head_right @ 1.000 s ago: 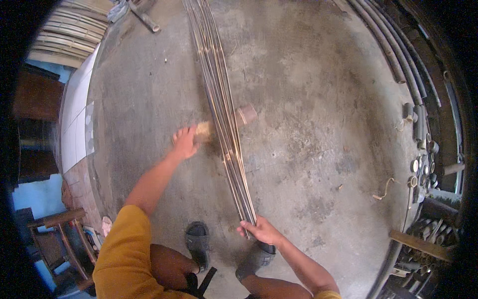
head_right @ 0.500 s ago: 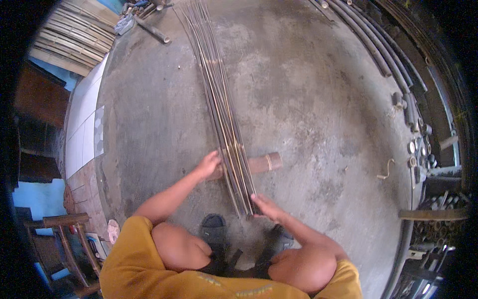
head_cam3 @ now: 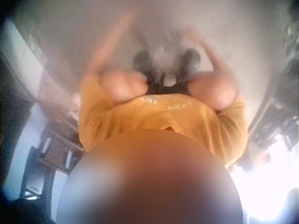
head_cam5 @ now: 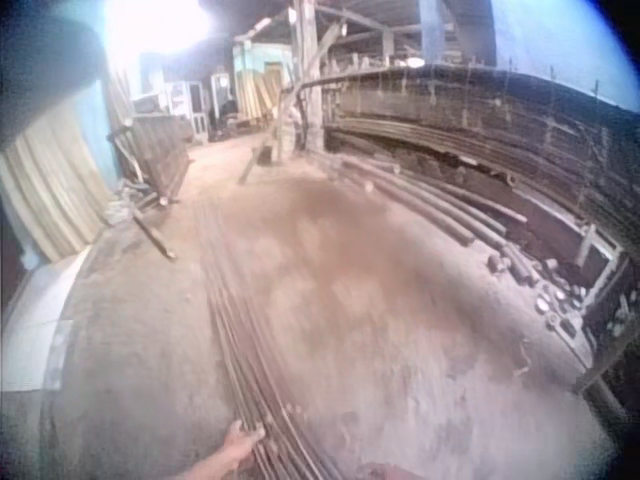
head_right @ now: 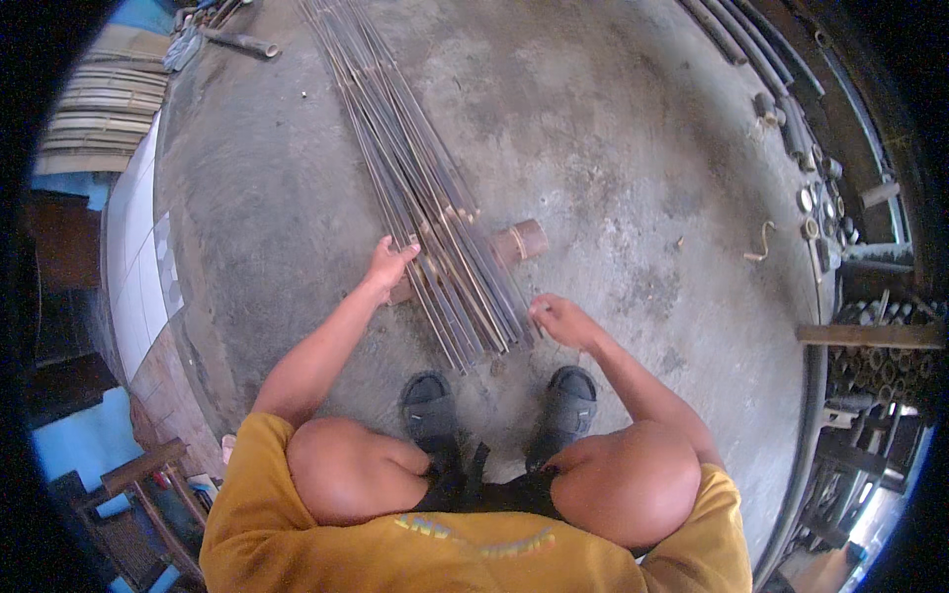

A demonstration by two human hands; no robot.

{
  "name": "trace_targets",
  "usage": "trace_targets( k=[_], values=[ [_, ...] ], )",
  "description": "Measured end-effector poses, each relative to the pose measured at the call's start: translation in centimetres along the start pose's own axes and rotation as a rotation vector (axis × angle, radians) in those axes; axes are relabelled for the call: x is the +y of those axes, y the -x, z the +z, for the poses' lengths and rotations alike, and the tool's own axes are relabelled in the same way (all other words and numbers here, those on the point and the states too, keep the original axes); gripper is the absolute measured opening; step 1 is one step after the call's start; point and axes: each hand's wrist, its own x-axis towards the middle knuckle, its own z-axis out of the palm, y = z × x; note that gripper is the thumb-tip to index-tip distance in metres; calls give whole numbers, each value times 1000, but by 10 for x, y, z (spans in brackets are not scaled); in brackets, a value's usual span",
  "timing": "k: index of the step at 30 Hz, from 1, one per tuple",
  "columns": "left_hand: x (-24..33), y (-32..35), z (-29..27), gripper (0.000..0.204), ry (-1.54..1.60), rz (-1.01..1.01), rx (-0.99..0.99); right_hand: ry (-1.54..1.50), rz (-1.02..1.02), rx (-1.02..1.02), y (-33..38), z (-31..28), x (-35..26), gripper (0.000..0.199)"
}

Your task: The person carries a bundle of thin bamboo strips into a workshop, places them on the floor, and repeatedly picks up individual strips to inspect and sort them. The person remains squatting while handling the strips throughout the clip.

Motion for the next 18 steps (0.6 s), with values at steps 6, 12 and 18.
trace_targets(
  k=[6, 12, 18],
  values=[
    [2, 11, -11, 72, -20, -4, 38, 101, -120, 211, -1, -6, -48, 26],
    [-12, 23, -15, 73, -756, 520, 394, 248, -257, 108, -12, 10, -66, 21],
    [41, 54, 6, 62, -890, 576, 3, 274, -235, 125, -17, 13, -63, 24]
  ],
)
